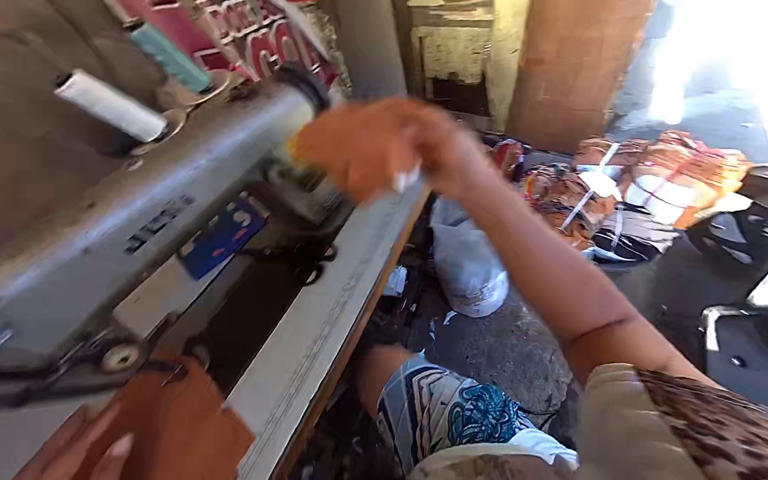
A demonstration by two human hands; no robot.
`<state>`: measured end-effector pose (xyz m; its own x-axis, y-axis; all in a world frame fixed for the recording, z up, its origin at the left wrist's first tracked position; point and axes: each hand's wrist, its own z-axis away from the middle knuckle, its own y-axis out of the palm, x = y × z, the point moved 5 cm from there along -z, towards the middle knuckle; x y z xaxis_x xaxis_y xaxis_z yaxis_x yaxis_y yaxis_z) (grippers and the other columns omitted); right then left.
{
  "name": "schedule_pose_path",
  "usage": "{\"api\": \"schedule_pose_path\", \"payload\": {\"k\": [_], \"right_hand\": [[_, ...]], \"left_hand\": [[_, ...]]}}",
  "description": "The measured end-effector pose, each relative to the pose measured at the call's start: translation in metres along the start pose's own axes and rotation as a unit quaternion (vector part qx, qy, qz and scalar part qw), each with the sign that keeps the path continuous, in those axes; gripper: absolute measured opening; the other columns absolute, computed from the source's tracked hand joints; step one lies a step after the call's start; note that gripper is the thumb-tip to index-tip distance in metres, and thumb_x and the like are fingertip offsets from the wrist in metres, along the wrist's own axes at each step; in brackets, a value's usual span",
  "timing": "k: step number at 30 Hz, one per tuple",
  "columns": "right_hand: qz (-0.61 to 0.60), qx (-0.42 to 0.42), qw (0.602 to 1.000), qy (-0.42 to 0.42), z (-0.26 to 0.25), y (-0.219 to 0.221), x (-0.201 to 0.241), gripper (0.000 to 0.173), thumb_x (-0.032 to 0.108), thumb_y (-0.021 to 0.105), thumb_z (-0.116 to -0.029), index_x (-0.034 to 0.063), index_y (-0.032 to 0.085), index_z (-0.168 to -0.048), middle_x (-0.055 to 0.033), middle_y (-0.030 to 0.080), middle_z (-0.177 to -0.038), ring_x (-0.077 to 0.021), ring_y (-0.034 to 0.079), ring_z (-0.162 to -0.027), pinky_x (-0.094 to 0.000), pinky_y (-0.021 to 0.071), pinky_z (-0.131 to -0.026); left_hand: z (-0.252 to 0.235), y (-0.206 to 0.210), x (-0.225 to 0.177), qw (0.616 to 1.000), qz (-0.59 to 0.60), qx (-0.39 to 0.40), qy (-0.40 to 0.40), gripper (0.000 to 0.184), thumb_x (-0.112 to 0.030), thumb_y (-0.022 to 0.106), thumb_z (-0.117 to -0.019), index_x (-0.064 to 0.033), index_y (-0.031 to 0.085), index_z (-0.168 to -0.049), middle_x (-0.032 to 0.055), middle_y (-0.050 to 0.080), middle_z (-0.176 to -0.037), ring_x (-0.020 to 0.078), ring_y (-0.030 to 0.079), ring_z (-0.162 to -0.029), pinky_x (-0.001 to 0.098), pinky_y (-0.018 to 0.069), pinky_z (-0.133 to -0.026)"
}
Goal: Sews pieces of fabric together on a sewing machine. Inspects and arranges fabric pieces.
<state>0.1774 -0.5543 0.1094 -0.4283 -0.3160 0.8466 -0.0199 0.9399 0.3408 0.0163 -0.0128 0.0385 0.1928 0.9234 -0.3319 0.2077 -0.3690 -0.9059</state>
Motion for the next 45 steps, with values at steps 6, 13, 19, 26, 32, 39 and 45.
{"api": "schedule_pose_path", "payload": {"k": [6,13,19,26,32,39,45], "right_hand": [[0.432,-0.063,0.869,-0.232,0.009,0.032,0.012,0.062,0.035,0.052,-0.1034,-0.0060,0.043,-0.148,-0.0297,0.046,-0.149,-0.0381,0.045,-0.139,-0.0497,0.0363,-0.115],[0.338,0.589,0.703,-0.212,0.226,0.294,-0.111,0.045,0.037,0.061,-0.1026,0.0089,0.063,-0.137,-0.0174,0.060,-0.140,-0.0379,0.053,-0.134,-0.0598,0.0398,-0.111],[0.395,0.631,0.642,-0.182,0.232,0.305,-0.117,0.049,0.041,0.050,-0.1074,0.0026,0.060,-0.136,-0.0181,0.060,-0.135,-0.0374,0.055,-0.128,-0.0593,0.0425,-0.105],[0.423,0.636,0.621,-0.176,0.209,0.295,-0.120,0.047,0.040,0.045,-0.1094,0.0050,0.061,-0.135,-0.0160,0.062,-0.136,-0.0340,0.053,-0.135,-0.0571,0.0393,-0.112],[0.424,0.599,0.645,-0.213,0.197,0.291,-0.124,0.049,0.043,0.047,-0.1074,0.0069,0.062,-0.137,-0.0144,0.060,-0.141,-0.0335,0.048,-0.142,-0.0598,0.0312,-0.119],[0.446,0.625,0.608,-0.198,0.199,0.290,-0.126,0.051,0.043,0.043,-0.1093,0.0027,0.062,-0.133,-0.0163,0.057,-0.146,-0.0324,0.045,-0.145,-0.0566,0.0294,-0.121],[0.475,0.619,0.598,-0.184,0.186,0.293,-0.133,0.051,0.041,0.044,-0.1094,0.0033,0.058,-0.141,-0.0153,0.052,-0.152,-0.0318,0.041,-0.149,-0.0591,0.0269,-0.122]], "left_hand": [[0.013,-0.023,-0.011,0.999,-0.015,-0.041,-0.013,0.037,-0.028,0.057,-0.1026,-0.0012,0.072,-0.124,0.0221,0.061,-0.140,0.0412,0.057,-0.133,0.0647,0.0430,-0.108],[0.032,0.000,-0.007,0.988,0.137,0.045,-0.049,0.019,-0.008,0.069,-0.0923,-0.0049,0.076,-0.109,0.0091,0.065,-0.139,0.0237,0.052,-0.140,0.0479,0.0407,-0.118],[0.045,0.011,-0.007,0.990,0.127,0.027,-0.055,0.026,-0.017,0.065,-0.0953,-0.0099,0.074,-0.119,0.0040,0.059,-0.147,0.0222,0.043,-0.147,0.0478,0.0352,-0.121],[0.052,0.015,-0.021,0.995,0.033,0.060,-0.077,0.040,-0.030,0.050,-0.1060,-0.0222,0.062,-0.144,-0.0006,0.050,-0.156,0.0242,0.035,-0.152,0.0527,0.0295,-0.122],[0.056,0.024,-0.037,0.993,-0.069,0.066,-0.064,0.049,-0.040,0.032,-0.1102,-0.0295,0.049,-0.155,-0.0027,0.044,-0.161,0.0305,0.038,-0.149,0.0647,0.0327,-0.111],[0.051,0.027,-0.045,0.992,-0.121,0.027,-0.028,0.049,-0.042,0.030,-0.1103,-0.0294,0.053,-0.152,-0.0057,0.048,-0.158,0.0281,0.056,-0.129,0.0538,0.0454,-0.096],[0.043,0.030,-0.044,0.988,-0.154,0.018,-0.019,0.052,-0.044,0.029,-0.1101,-0.0247,0.052,-0.153,-0.0030,0.051,-0.156,0.0302,0.059,-0.122,0.0516,0.0473,-0.091]]}}
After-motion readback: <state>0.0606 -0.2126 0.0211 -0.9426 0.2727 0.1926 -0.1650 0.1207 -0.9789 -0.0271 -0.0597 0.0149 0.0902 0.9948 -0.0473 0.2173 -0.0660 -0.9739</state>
